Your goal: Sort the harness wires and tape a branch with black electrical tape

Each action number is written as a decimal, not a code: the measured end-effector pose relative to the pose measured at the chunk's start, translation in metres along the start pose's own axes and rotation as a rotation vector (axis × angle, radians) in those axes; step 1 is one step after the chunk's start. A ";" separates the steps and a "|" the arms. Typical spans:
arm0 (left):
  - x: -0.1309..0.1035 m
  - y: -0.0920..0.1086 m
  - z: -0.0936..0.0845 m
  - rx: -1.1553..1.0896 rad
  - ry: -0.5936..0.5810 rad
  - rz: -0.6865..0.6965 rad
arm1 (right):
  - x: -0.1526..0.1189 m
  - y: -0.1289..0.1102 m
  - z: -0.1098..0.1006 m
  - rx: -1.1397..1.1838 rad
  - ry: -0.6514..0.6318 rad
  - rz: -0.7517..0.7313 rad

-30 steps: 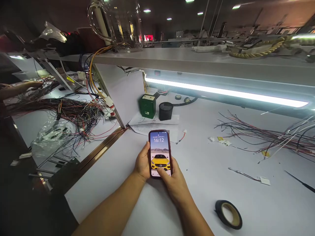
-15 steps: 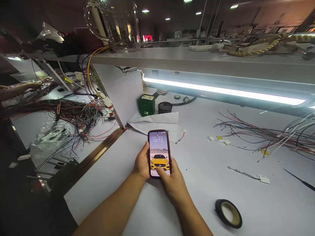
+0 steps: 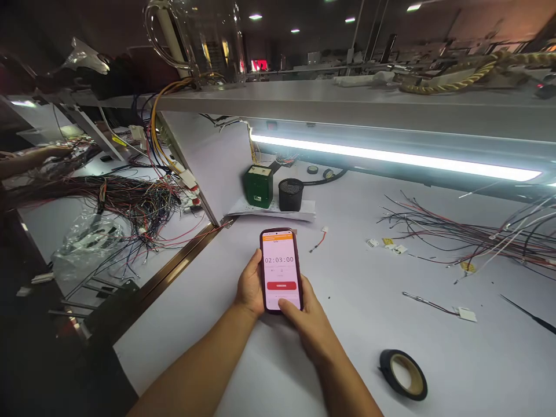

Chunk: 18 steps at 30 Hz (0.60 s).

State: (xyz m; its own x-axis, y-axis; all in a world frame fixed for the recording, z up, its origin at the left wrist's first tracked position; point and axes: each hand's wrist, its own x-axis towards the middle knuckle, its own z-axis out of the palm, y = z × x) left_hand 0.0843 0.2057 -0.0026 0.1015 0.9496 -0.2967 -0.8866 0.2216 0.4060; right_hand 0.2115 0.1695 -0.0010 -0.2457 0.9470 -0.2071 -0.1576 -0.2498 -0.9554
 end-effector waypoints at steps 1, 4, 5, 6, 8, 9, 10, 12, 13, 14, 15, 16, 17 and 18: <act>0.000 -0.001 0.001 0.002 0.013 0.020 | 0.000 0.001 -0.001 0.022 -0.014 0.002; 0.000 -0.003 0.002 0.011 0.035 0.069 | 0.002 0.003 -0.005 0.112 -0.060 0.032; 0.000 -0.003 0.002 0.015 0.039 0.084 | 0.002 0.002 -0.006 0.151 -0.075 0.049; 0.000 -0.004 0.002 0.019 0.046 0.103 | 0.002 0.002 -0.006 0.187 -0.089 0.065; 0.000 -0.005 0.001 0.031 0.064 0.146 | 0.002 0.000 -0.007 0.222 -0.107 0.089; 0.001 -0.005 0.000 0.038 0.065 0.165 | 0.002 -0.001 -0.007 0.219 -0.111 0.095; 0.001 -0.005 0.000 0.047 0.058 0.182 | 0.001 -0.001 -0.007 0.211 -0.112 0.098; 0.001 -0.005 0.000 0.064 0.034 0.214 | 0.001 -0.001 -0.007 0.194 -0.111 0.102; 0.001 -0.005 0.000 0.071 0.025 0.227 | 0.001 -0.001 -0.007 0.189 -0.110 0.102; 0.000 -0.004 0.000 0.078 0.022 0.237 | 0.002 -0.001 -0.007 0.185 -0.108 0.102; 0.000 -0.004 0.001 0.083 0.023 0.241 | 0.002 0.000 -0.007 0.185 -0.106 0.101; 0.000 -0.004 0.001 0.089 0.025 0.238 | 0.002 0.001 -0.007 0.187 -0.102 0.102; 0.000 -0.004 0.001 0.096 0.025 0.232 | 0.002 0.001 -0.007 0.191 -0.096 0.103; -0.001 -0.005 0.001 0.106 0.021 0.223 | 0.002 0.002 -0.007 0.197 -0.087 0.104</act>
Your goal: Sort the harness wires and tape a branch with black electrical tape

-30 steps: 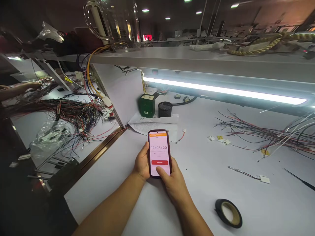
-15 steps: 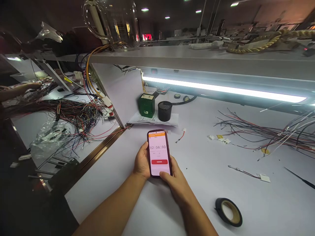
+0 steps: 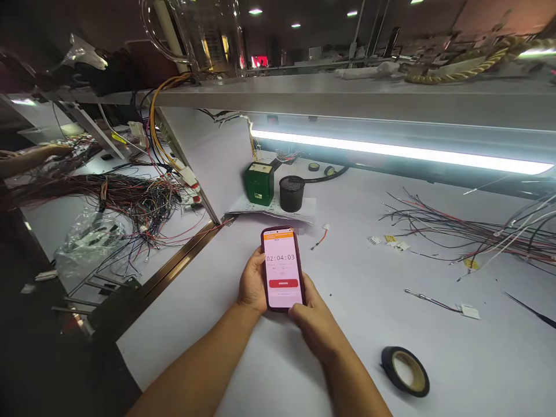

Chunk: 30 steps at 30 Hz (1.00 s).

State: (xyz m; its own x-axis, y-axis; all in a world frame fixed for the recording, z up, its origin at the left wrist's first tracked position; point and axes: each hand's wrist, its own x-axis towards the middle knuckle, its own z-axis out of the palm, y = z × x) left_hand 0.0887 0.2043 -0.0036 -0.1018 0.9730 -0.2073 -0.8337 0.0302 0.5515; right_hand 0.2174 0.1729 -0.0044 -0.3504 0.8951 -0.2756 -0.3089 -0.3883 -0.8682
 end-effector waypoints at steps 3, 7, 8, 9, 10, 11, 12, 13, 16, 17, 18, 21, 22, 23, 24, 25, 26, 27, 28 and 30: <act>0.000 -0.001 -0.003 0.035 -0.033 -0.021 | 0.001 0.001 0.000 0.030 0.020 -0.002; 0.000 0.000 -0.005 0.068 -0.068 -0.028 | 0.001 0.001 0.000 0.068 0.006 0.004; -0.001 0.000 -0.004 0.071 -0.072 -0.029 | 0.001 0.001 0.000 0.072 0.002 0.006; -0.001 0.000 -0.004 0.072 -0.075 -0.028 | 0.001 0.001 0.001 0.073 0.001 0.004; -0.001 0.001 -0.003 0.074 -0.078 -0.027 | 0.001 0.001 0.001 0.074 0.002 0.001; -0.002 0.001 -0.003 0.075 -0.080 -0.026 | 0.001 0.001 0.001 0.076 0.004 -0.004; -0.002 0.001 -0.002 0.076 -0.079 -0.028 | 0.001 0.000 0.001 0.079 0.007 -0.008; -0.002 0.001 -0.002 0.078 -0.077 -0.028 | 0.001 0.000 0.001 0.082 0.008 -0.007; -0.001 0.000 -0.003 0.081 -0.075 -0.029 | 0.000 -0.002 0.001 0.082 -0.009 0.008; -0.001 0.000 -0.004 0.080 -0.076 -0.026 | 0.000 -0.003 0.001 0.077 -0.021 0.010; 0.000 -0.001 -0.005 0.079 -0.076 -0.024 | -0.001 -0.004 0.001 0.068 -0.037 0.014; 0.000 -0.001 -0.007 0.072 -0.068 -0.032 | -0.004 -0.008 0.000 0.018 -0.083 0.031; 0.001 -0.001 -0.007 0.071 -0.064 -0.036 | -0.005 -0.010 -0.001 0.000 -0.096 0.039; 0.001 -0.001 -0.007 0.069 -0.062 -0.040 | -0.005 -0.011 -0.001 -0.014 -0.109 0.045; 0.001 -0.002 -0.008 0.068 -0.061 -0.043 | -0.006 -0.012 -0.001 -0.022 -0.118 0.046; 0.001 -0.002 -0.008 0.065 -0.062 -0.043 | -0.006 -0.013 -0.001 -0.024 -0.126 0.043; 0.001 -0.002 -0.008 0.062 -0.065 -0.044 | -0.006 -0.014 -0.001 -0.021 -0.134 0.039; 0.001 -0.002 -0.008 0.057 -0.068 -0.044 | -0.006 -0.014 -0.001 -0.015 -0.140 0.037; 0.001 -0.002 -0.008 0.051 -0.068 -0.045 | -0.006 -0.014 -0.001 -0.006 -0.146 0.039; 0.000 -0.002 -0.007 0.044 -0.065 -0.045 | -0.006 -0.013 -0.001 0.013 -0.156 0.044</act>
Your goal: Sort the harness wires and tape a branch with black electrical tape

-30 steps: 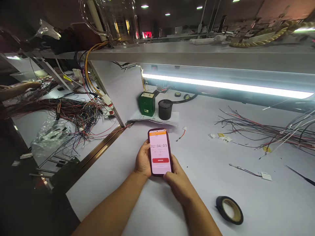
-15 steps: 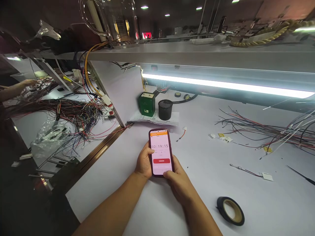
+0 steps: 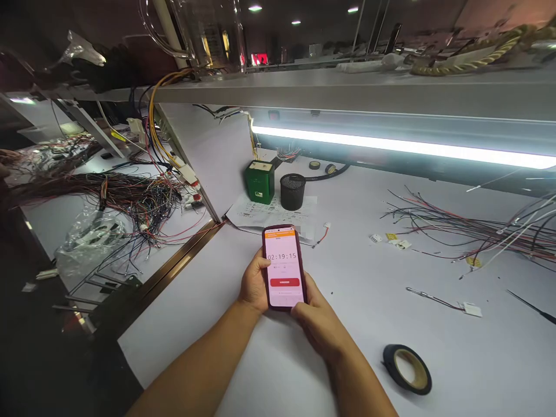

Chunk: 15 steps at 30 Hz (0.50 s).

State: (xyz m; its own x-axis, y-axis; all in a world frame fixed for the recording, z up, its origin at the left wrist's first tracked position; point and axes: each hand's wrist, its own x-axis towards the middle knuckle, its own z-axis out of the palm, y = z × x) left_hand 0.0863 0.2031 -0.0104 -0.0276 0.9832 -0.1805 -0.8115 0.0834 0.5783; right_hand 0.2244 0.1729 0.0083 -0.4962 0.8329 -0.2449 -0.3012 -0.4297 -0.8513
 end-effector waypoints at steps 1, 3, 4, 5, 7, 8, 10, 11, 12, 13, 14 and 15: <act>0.000 0.000 0.000 -0.002 0.001 0.001 | 0.000 0.000 0.000 0.008 -0.004 0.002; 0.000 0.001 0.001 -0.003 0.000 0.002 | 0.001 0.001 -0.001 0.015 -0.007 0.004; 0.000 0.001 0.002 -0.002 0.000 0.002 | 0.001 0.002 -0.002 0.014 -0.006 0.004; 0.000 0.001 0.002 -0.002 0.002 0.000 | 0.001 0.002 -0.003 0.012 -0.003 0.003; -0.001 0.002 0.002 -0.001 0.008 -0.004 | 0.001 0.003 -0.004 0.008 0.000 0.005; -0.001 0.002 0.002 0.001 0.010 -0.004 | 0.001 0.003 -0.004 0.005 0.002 0.005; -0.001 0.002 0.002 0.004 0.008 -0.001 | 0.001 0.004 -0.004 0.002 0.004 0.003; -0.001 0.002 0.002 0.005 0.005 0.000 | 0.001 0.004 -0.004 0.002 0.004 0.000; -0.001 0.002 0.001 0.005 0.000 0.001 | 0.002 0.004 -0.004 0.005 0.002 -0.005; -0.001 0.001 0.001 0.004 -0.003 0.002 | 0.002 0.004 -0.004 0.010 0.001 -0.011; -0.001 0.001 0.001 0.003 -0.005 0.004 | 0.002 0.004 -0.004 0.015 -0.002 -0.012; -0.001 0.001 0.001 0.003 -0.007 0.007 | 0.002 0.004 -0.003 0.021 -0.002 -0.012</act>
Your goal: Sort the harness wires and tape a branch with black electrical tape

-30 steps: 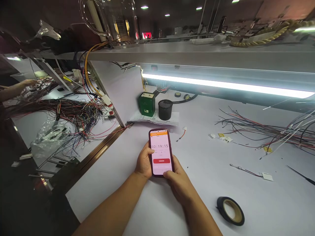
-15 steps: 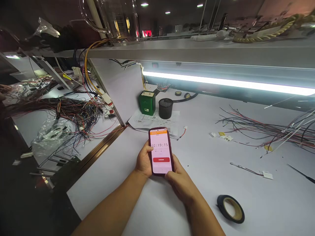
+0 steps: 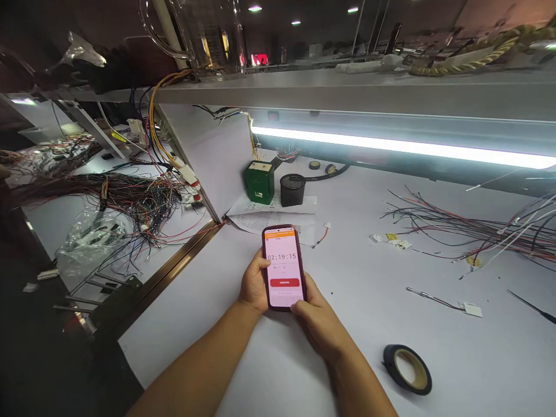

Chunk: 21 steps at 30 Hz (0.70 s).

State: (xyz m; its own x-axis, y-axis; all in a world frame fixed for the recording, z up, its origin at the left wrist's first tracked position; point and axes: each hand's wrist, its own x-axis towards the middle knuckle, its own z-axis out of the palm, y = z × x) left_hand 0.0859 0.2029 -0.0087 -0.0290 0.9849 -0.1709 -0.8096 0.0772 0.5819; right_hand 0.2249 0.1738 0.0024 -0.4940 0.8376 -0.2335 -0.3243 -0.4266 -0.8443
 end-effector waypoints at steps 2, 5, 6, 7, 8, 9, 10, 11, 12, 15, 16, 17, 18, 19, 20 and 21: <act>0.000 0.000 0.000 0.004 -0.001 0.005 | 0.000 0.000 0.000 0.008 0.006 0.004; 0.000 0.000 0.000 0.010 0.004 0.004 | 0.000 -0.001 -0.001 -0.006 0.018 0.010; 0.000 -0.001 0.000 0.011 0.007 0.003 | 0.000 -0.001 -0.001 -0.021 0.019 0.012; 0.000 -0.001 0.000 0.011 0.009 0.002 | 0.000 -0.001 -0.001 -0.039 0.019 0.015; 0.000 -0.001 0.000 0.010 0.009 0.001 | -0.001 -0.001 -0.002 -0.056 0.019 0.017; 0.000 -0.002 -0.001 0.009 0.008 0.001 | -0.001 0.000 -0.002 -0.067 0.019 0.016; 0.001 -0.002 -0.001 0.008 0.007 0.002 | -0.001 0.000 -0.002 -0.071 0.019 0.012; 0.001 -0.002 -0.001 0.006 0.007 0.001 | -0.001 0.000 -0.002 -0.071 0.019 0.010; 0.001 -0.002 -0.001 0.005 0.007 0.002 | -0.001 0.000 -0.002 -0.066 0.017 0.010; 0.000 -0.001 0.000 0.007 0.013 -0.002 | -0.001 0.001 -0.003 -0.053 0.008 0.008; -0.001 0.000 0.000 0.008 0.017 -0.003 | 0.000 0.001 -0.003 -0.050 0.004 0.005; -0.001 0.000 0.001 0.008 0.020 -0.003 | 0.000 0.001 -0.003 -0.047 0.000 0.000; -0.001 0.000 0.001 0.006 0.023 -0.003 | 0.000 0.001 -0.003 -0.045 -0.002 -0.005; -0.001 0.001 0.002 0.005 0.023 -0.005 | 0.000 0.001 -0.003 -0.044 -0.002 -0.007; -0.001 0.001 0.001 0.004 0.021 -0.005 | 0.000 0.001 -0.002 -0.043 0.000 -0.008; -0.001 0.000 0.001 0.002 0.018 -0.005 | 0.000 0.001 -0.002 -0.042 0.003 -0.006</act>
State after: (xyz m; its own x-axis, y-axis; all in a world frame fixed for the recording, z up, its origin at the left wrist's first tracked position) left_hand 0.0864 0.2018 -0.0073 -0.0355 0.9816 -0.1876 -0.8084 0.0822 0.5829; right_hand 0.2262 0.1744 0.0004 -0.4894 0.8411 -0.2303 -0.2929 -0.4073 -0.8651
